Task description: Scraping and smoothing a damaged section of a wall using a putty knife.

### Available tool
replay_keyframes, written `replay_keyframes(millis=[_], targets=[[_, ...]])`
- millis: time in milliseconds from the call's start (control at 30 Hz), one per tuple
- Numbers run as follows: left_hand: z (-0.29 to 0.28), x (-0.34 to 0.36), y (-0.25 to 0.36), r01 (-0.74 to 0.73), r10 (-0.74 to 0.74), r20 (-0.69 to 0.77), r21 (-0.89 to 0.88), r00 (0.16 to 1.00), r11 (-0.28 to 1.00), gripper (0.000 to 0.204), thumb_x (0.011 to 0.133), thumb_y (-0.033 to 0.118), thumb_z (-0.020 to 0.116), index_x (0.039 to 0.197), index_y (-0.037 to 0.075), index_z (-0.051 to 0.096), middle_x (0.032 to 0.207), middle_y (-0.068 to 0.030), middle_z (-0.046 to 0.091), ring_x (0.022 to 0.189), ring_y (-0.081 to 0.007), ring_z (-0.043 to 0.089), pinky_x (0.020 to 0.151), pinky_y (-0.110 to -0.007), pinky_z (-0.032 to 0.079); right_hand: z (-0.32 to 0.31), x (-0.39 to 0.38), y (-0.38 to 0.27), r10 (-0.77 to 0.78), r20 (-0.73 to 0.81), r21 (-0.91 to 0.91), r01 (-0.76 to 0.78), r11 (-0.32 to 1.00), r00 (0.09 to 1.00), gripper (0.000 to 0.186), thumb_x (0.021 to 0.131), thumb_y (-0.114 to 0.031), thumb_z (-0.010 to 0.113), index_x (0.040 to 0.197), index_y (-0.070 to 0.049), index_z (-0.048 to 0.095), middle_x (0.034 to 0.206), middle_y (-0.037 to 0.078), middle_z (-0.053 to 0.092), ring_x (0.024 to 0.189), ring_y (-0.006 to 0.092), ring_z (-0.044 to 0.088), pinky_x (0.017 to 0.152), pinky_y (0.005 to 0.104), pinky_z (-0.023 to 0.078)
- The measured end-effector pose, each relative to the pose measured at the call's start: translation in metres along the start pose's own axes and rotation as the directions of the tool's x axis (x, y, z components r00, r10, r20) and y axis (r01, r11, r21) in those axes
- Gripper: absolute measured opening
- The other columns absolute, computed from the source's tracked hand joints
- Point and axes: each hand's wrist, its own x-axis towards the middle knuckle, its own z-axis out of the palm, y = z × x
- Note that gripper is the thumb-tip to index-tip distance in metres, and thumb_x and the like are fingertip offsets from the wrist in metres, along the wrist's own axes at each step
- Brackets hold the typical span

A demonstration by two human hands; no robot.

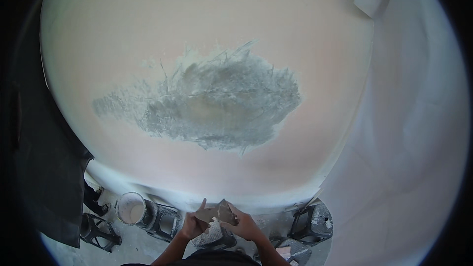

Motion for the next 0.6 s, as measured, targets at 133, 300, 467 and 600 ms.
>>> replay_keyframes(millis=[133,300,467,600], targets=[[-0.006,0.005,0.011,-0.127,0.142,0.078,-0.17,0.987,0.977,0.064,0.091,0.033,0.045,0.151,0.019,0.028,0.134,-0.0144,0.053,0.111,-0.0297,0.059,0.098,-0.042,0.046,0.016,0.012,0.009,0.115,0.159,0.275,-0.156,0.949,0.981,0.089,0.091,-0.032,0.075,0.158,-0.002,0.024,0.119,0.021,0.068,0.088,0.0235,0.069,0.082,0.034,0.055],[-0.006,0.01,0.034,-0.225,0.225,-0.012,-0.031,0.974,0.974,0.043,0.092,0.032,0.044,0.131,0.014,0.036,0.127,-0.0191,0.056,0.108,-0.0354,0.06,0.093,-0.047,0.05,0.057,0.003,0.03,0.16,0.02,-0.001,-0.16,0.987,0.987,0.081,0.094,-0.018,0.072,0.158,-0.004,0.026,0.081,0.006,0.062,0.064,0.0113,0.06,0.059,0.0279,0.049],[-0.035,-0.006,0.049,-0.071,0.065,0.064,0.106,0.996,0.992,0.043,0.093,0.029,0.038,0.133,0.012,0.034,0.122,-0.0221,0.057,0.097,-0.0399,0.066,0.081,-0.05,0.056,0.068,-0.014,-0.006,0.226,-0.145,0.227,-0.19,0.955,0.963,0.061,0.096,-0.015,0.068,0.149,0.0,0.04,0.07,0.003,0.058,0.057,0.0102,0.057,0.052,0.0256,0.047],[-0.058,-0.01,0.057,0.057,-0.078,0.095,0.2,0.992,0.978,0.044,0.092,0.027,0.037,0.132,0.009,0.04,0.118,-0.0231,0.06,0.096,-0.0393,0.067,0.08,-0.048,0.057,0.079,-0.012,-0.012,0.198,-0.221,0.398,-0.097,0.912,0.955,0.022,0.1,-0.012,0.061,0.116,-0.001,0.049,0.079,0.004,0.062,0.057,0.0091,0.058,0.05,0.0247,0.045]])
